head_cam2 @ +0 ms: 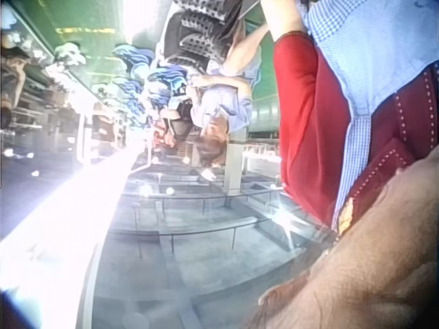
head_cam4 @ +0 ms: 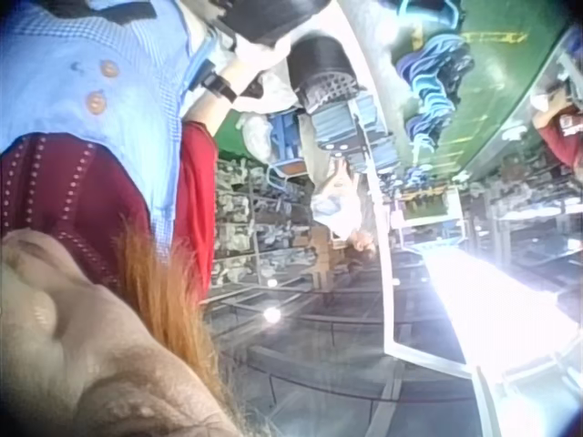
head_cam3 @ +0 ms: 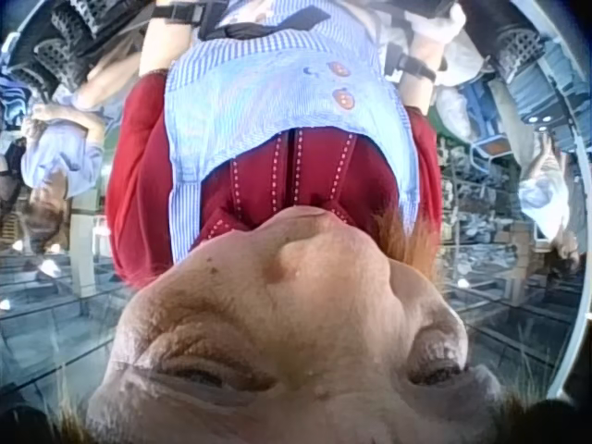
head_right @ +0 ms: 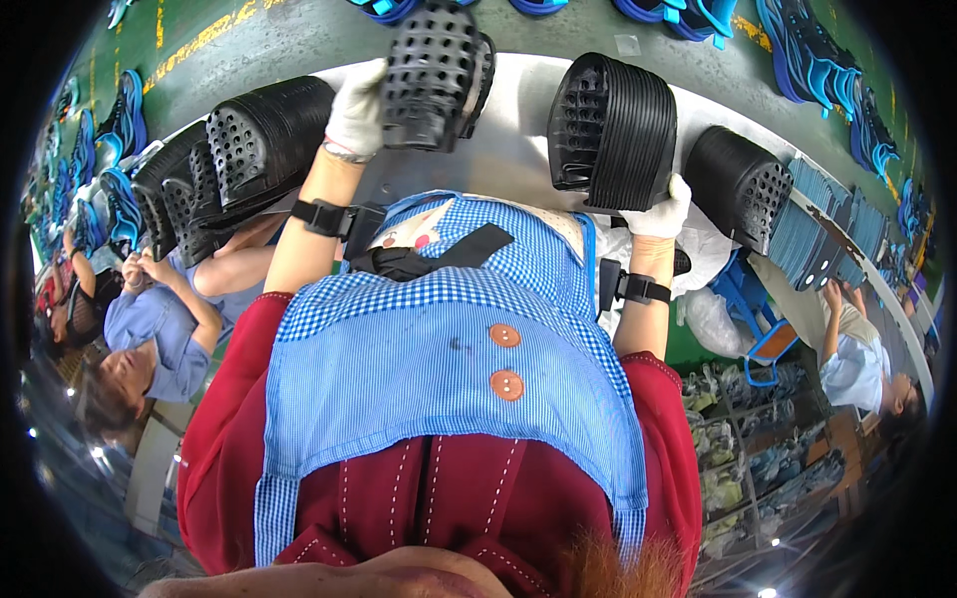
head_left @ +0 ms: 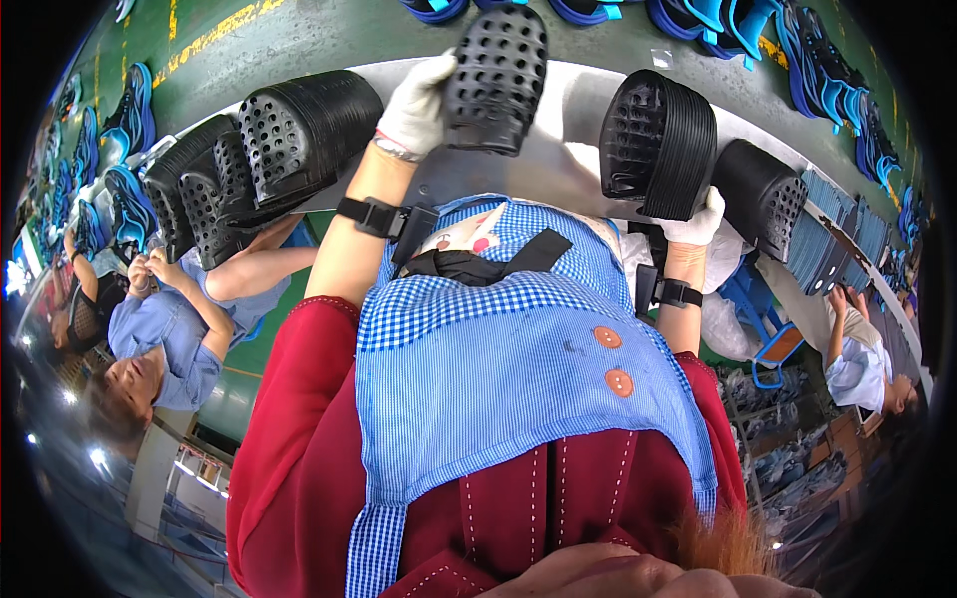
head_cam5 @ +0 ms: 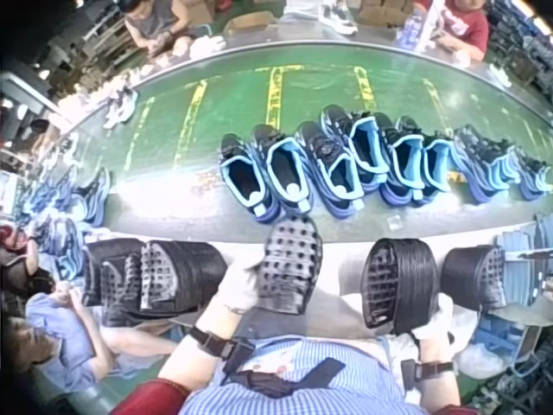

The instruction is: Organizing and assembling black plastic shoe components and sneakers on a production line.

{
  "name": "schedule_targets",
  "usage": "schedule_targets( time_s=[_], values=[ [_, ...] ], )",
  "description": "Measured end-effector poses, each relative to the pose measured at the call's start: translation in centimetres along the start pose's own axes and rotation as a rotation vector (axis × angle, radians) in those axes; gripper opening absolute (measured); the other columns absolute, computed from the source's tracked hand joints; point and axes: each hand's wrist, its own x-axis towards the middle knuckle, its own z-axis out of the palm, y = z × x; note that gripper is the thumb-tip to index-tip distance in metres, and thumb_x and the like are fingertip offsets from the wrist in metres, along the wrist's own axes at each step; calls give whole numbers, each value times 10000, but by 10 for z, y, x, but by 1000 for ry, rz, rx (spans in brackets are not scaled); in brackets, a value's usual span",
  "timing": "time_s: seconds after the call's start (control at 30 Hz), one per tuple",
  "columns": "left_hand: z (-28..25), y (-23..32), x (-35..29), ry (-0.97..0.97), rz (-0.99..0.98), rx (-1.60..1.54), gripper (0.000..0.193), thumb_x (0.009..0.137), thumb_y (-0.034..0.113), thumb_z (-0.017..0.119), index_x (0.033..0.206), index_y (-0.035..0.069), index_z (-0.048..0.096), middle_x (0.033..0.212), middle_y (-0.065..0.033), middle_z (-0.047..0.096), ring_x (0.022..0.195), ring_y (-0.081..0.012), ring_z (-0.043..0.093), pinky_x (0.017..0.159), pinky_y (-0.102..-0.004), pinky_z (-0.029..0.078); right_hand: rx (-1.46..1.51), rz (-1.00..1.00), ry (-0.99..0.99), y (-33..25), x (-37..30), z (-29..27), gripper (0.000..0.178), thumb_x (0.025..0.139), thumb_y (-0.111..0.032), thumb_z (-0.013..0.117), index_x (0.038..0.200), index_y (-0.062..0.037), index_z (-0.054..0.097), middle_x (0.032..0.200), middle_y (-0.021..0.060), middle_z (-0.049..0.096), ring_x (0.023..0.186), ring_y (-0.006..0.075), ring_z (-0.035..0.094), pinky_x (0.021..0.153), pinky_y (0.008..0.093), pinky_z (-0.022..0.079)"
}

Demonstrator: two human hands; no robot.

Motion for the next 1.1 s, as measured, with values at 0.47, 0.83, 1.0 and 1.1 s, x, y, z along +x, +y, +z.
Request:
schedule_targets(
  time_s=[0.47, 0.83, 1.0, 1.1],
  values=[
    [-31, -20, 17, 179, -128, 817, 553, 900, 257, 596, 1362, 4, 426, 1243, -105, 558, 1140, -164, 518, 1020, -296, 365, 82, 96, 41, -1, 4, -20, 533, 747, -311, 598, 1225, -75, 596, 1284, 146, 567, 1173, 354, 532, 992, 539, 408],
    [-44, -25, 4, 366, -125, 1483, 605, 807, 340, 579, 1333, 57, 481, 1188, -237, 557, 1080, -333, 577, 978, -363, 431, -110, -1, 264, -1, 6, -16, 503, 747, -287, 587, 1200, -69, 608, 1204, 116, 624, 1121, 293, 572, 977, 483, 424],
    [-31, -49, -3, 436, -104, 1278, 663, 815, 373, 604, 1344, 6, 449, 1210, -251, 556, 1118, -340, 555, 989, -351, 417, -213, -8, 131, -9, 5, 0, 519, 815, -277, 574, 1275, -40, 531, 1240, 95, 595, 1131, 250, 565, 972, 405, 430],
    [-15, -55, 5, 437, -54, 1298, 780, 782, 479, 647, 1360, 6, 422, 1213, -267, 542, 1123, -363, 551, 994, -378, 415, -387, 5, 80, -18, 15, -6, 585, 817, -248, 581, 1345, -31, 455, 1301, 102, 542, 1142, 235, 551, 976, 384, 423]
  ],
)
